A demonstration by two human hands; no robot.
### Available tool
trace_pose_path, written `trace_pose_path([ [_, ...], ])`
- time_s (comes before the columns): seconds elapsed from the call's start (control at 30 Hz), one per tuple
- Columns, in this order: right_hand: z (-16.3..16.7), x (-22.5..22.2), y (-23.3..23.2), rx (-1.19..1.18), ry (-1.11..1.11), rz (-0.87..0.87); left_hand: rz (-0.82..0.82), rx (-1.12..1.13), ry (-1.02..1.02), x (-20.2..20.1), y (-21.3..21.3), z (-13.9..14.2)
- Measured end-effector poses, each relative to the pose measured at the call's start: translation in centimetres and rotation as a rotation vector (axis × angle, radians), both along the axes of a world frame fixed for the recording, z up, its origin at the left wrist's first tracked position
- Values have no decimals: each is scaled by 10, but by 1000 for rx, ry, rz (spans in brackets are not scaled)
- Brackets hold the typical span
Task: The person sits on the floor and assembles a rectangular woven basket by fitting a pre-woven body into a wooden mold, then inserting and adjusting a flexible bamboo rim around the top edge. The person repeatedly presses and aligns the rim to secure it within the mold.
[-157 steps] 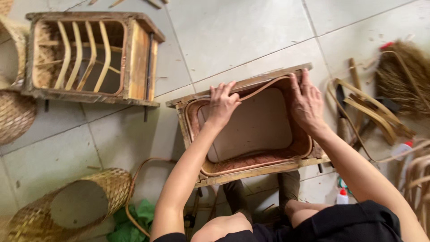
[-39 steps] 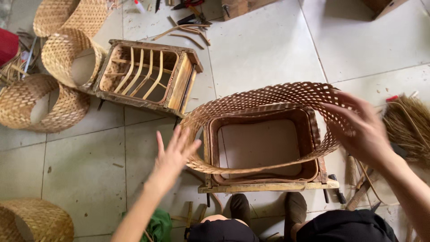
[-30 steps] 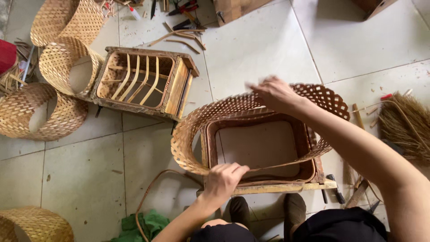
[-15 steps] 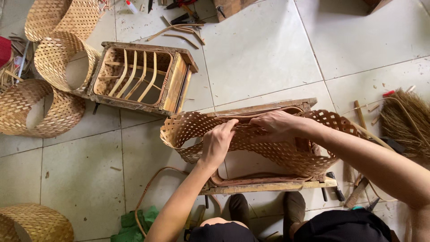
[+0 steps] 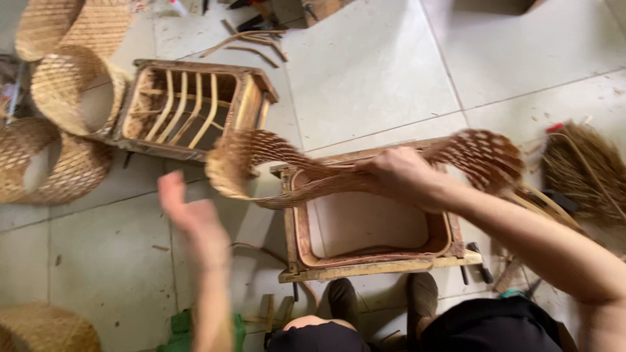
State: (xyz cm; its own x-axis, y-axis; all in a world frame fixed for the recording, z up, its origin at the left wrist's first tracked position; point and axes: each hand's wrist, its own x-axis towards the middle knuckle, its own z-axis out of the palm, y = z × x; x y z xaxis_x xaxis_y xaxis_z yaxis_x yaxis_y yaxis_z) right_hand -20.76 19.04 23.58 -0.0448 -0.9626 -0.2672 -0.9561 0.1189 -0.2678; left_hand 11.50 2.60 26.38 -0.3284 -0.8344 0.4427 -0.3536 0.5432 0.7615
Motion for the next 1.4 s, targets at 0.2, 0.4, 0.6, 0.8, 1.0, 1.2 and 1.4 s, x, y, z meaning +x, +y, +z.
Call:
trace_pose_path([
  [0.2,-30,62,1,-153,-112,165,-67,723,420,80,-8,-5],
  [0.4,-74,56,24,-453,-304,98,-205,925,336,84,43,-37],
  [0.6,-70,33,55,-271,-203,-8,-284,898,245,53,57,-74],
  [0.8,-72,15,67,-3,-32,-80,-463,775,278,0,75,-100],
  [1.0,-110,14,77,-221,-106,-32,-317,1118,326,-12,101,-153],
  [1.2,-150,43,44,37,155,-5,-143,1318,86,-33,86,-231],
  [1.4,-185,52,25,-38,259,13,-120,1268,-101,-53,68,-291],
])
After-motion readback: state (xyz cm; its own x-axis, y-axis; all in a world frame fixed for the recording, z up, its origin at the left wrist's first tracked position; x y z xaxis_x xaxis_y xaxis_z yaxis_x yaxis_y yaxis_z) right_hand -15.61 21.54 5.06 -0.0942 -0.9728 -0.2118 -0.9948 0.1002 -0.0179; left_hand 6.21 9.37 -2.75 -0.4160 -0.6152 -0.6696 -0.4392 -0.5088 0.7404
